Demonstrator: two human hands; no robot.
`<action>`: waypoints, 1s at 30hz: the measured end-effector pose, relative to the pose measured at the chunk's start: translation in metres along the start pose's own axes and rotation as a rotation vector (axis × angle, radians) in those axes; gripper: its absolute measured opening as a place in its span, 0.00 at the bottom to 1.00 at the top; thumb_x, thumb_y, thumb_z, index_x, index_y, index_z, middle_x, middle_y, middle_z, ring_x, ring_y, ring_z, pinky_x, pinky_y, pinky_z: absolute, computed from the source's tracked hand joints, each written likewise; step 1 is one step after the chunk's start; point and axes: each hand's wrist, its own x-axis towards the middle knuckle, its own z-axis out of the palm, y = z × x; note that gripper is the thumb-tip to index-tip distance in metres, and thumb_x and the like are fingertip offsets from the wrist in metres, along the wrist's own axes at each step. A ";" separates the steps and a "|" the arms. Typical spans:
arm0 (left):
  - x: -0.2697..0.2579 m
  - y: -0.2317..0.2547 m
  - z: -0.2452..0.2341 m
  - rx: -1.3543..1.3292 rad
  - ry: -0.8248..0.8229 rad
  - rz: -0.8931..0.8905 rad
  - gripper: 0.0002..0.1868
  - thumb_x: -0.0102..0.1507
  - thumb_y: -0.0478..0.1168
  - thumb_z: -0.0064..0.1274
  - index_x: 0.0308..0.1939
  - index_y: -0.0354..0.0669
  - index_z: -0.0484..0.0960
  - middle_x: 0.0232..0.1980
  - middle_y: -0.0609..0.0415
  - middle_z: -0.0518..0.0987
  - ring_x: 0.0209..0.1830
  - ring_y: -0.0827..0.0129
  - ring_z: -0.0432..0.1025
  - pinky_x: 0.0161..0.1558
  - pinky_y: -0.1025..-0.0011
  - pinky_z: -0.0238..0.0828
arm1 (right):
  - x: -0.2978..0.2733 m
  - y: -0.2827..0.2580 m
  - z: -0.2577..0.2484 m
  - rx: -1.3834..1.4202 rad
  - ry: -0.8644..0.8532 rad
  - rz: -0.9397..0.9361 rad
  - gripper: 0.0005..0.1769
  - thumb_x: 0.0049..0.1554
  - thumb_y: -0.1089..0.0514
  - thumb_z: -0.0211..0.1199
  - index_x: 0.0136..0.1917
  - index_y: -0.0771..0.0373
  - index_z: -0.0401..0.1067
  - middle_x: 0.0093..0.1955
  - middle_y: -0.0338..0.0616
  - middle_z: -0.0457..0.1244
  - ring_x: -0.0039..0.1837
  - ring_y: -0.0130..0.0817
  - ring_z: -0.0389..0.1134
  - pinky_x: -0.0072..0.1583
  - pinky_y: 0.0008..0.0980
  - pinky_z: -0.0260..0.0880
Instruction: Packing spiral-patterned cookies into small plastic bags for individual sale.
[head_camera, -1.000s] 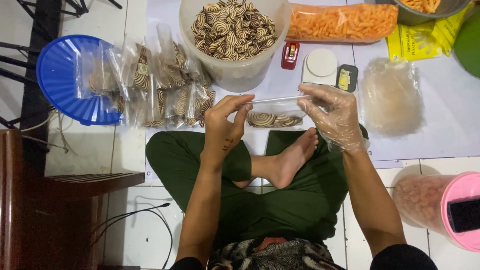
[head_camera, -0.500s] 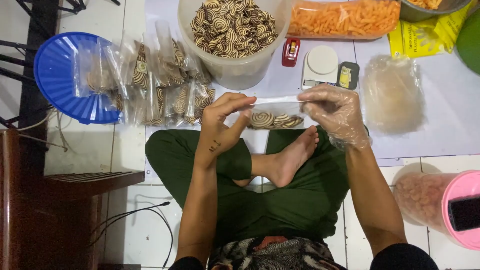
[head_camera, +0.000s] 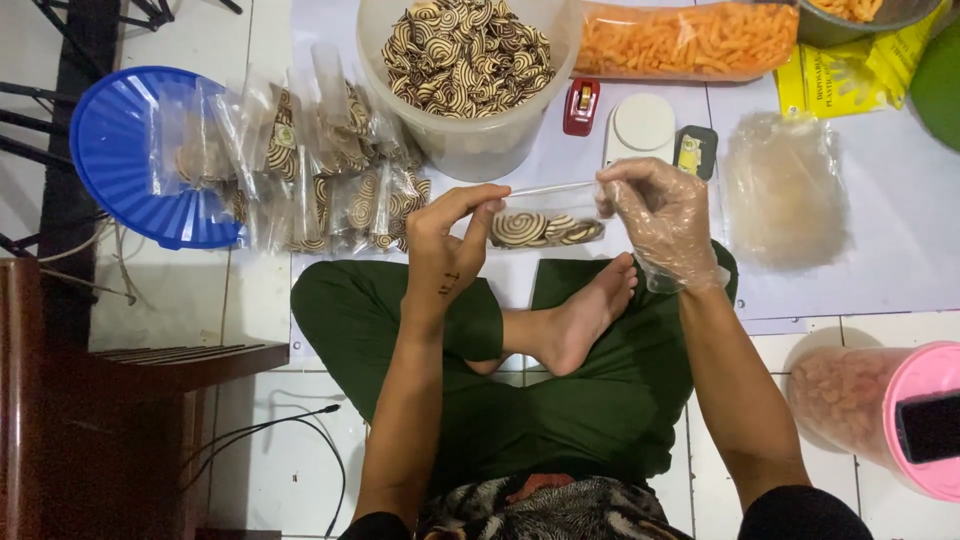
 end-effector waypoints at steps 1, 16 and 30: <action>0.000 -0.003 0.000 0.000 0.001 0.001 0.09 0.68 0.31 0.54 0.46 0.46 0.89 0.35 0.52 0.85 0.38 0.61 0.82 0.42 0.67 0.80 | 0.001 0.001 -0.003 0.000 0.000 -0.001 0.08 0.61 0.76 0.60 0.53 0.74 0.76 0.42 0.54 0.69 0.43 0.34 0.71 0.46 0.31 0.76; 0.001 -0.001 0.000 0.029 0.030 0.047 0.12 0.66 0.30 0.58 0.53 0.41 0.87 0.39 0.47 0.84 0.41 0.55 0.81 0.46 0.61 0.79 | 0.006 -0.024 -0.001 -0.122 -0.025 -0.124 0.15 0.59 0.74 0.66 0.60 0.76 0.74 0.46 0.63 0.68 0.45 0.40 0.70 0.47 0.36 0.75; -0.004 -0.011 -0.003 -0.135 -0.013 -0.037 0.11 0.66 0.26 0.53 0.43 0.42 0.89 0.40 0.49 0.85 0.41 0.65 0.80 0.46 0.67 0.80 | 0.003 -0.001 -0.009 0.031 -0.056 -0.076 0.08 0.57 0.78 0.60 0.47 0.74 0.78 0.44 0.60 0.69 0.47 0.39 0.72 0.49 0.38 0.76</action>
